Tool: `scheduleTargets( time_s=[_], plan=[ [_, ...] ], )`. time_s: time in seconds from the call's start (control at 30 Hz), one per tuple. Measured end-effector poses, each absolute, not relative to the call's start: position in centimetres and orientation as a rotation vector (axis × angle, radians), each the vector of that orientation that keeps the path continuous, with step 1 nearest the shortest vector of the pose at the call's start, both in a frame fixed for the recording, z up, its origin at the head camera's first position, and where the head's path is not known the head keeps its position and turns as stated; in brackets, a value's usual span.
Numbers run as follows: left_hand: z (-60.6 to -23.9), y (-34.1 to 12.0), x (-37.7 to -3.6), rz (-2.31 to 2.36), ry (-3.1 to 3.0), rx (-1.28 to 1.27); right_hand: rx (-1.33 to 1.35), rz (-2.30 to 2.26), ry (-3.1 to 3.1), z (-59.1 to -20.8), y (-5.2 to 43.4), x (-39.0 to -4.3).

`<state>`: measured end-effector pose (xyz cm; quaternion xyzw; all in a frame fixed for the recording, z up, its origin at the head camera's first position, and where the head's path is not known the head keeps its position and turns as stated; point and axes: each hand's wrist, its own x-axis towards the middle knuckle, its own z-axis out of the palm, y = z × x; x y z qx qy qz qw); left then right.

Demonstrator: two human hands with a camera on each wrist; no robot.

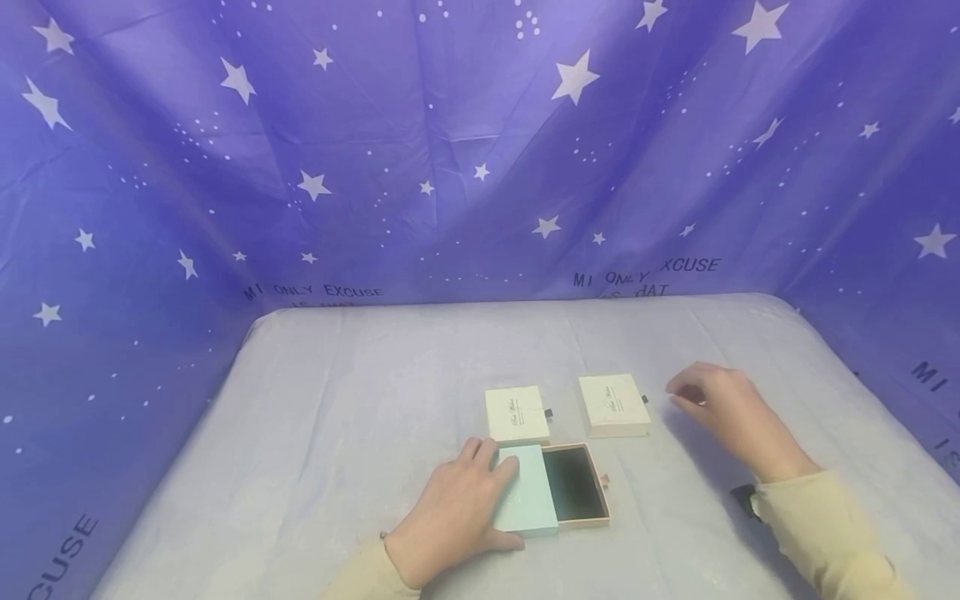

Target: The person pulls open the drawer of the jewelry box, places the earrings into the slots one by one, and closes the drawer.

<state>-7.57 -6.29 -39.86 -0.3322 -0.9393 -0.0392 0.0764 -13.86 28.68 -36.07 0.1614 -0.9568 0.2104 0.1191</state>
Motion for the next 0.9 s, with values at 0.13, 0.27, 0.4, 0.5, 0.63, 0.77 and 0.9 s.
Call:
scheduleTargets(
  time_s=[0.13,0.27,0.4,0.5,0.63,0.77,0.9],
  plan=[
    [-40.0,-6.3,-7.6,-0.116,-2.814,-0.995,0.483,0.616,-2.814,-35.7,27.9,-13.5],
    [-40.0,-6.3,-7.6,-0.117,-2.816,-0.995,0.499,0.626,-2.82,-35.5,27.2,-13.2],
    [-40.0,-6.3,-7.6,-0.115,-2.818,-0.996,0.527,0.636,-2.815,-35.4,26.4,-12.9],
    [-40.0,-6.3,-7.7,-0.112,-2.818,-0.995,0.566,0.633,-2.798,-35.4,25.9,-12.7],
    [-40.0,-6.3,-7.6,-0.115,-2.816,-0.993,0.616,0.629,-2.768,-35.4,25.1,-12.3],
    [-40.0,-6.4,-7.6,-0.12,-2.81,-0.994,0.643,0.637,-2.746,-35.4,24.4,-12.0],
    [-40.0,-6.4,-7.6,-0.123,-2.805,-0.998,0.699,0.667,-2.748,-35.5,23.6,-11.8]
  ],
)
